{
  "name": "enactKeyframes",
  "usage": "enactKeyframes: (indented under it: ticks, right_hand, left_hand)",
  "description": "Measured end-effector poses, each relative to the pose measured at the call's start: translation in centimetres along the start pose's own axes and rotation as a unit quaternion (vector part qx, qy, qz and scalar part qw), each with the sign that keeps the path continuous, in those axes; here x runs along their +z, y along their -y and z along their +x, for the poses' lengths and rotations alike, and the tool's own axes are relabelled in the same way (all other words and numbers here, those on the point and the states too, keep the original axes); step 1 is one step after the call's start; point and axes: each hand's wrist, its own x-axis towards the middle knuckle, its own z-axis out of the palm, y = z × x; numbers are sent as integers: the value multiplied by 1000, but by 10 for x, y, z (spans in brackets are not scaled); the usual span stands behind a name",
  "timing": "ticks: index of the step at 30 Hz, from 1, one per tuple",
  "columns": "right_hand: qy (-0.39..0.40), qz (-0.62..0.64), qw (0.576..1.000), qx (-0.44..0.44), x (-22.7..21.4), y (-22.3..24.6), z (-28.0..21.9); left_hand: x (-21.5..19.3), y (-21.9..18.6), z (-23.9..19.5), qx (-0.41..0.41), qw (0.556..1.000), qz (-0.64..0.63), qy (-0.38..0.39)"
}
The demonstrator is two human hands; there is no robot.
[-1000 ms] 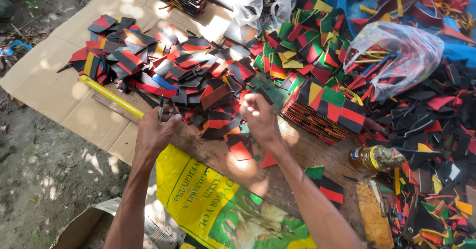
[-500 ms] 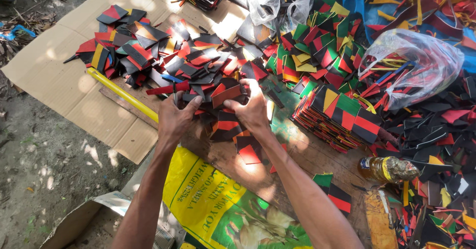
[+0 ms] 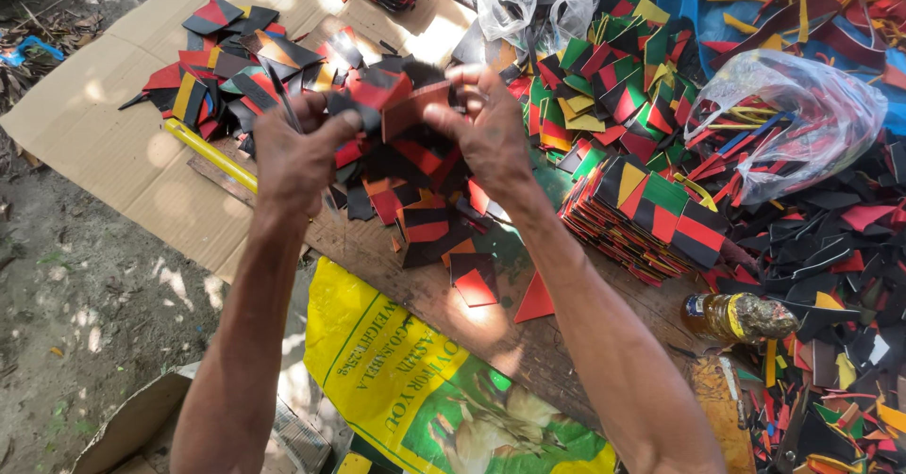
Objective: The person assembles small leather pieces by hand, aligning and pressing them together on a wooden workbench. They use a wooden block to press the pieces and a utility knife to trim edges, working with red, black, green, and yellow leather scraps.
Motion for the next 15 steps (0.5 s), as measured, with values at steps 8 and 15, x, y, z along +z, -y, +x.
enactKeyframes:
  ticks: [8,15]
  right_hand:
    - [-34,-102,993,-51,-5,2,-5]
    - [-44,-285,956,-52,-25,-35,-45]
  left_hand:
    - [-6,13,26,13,998,54,-16]
    - [-39,47,-27,-20,918,396,-20]
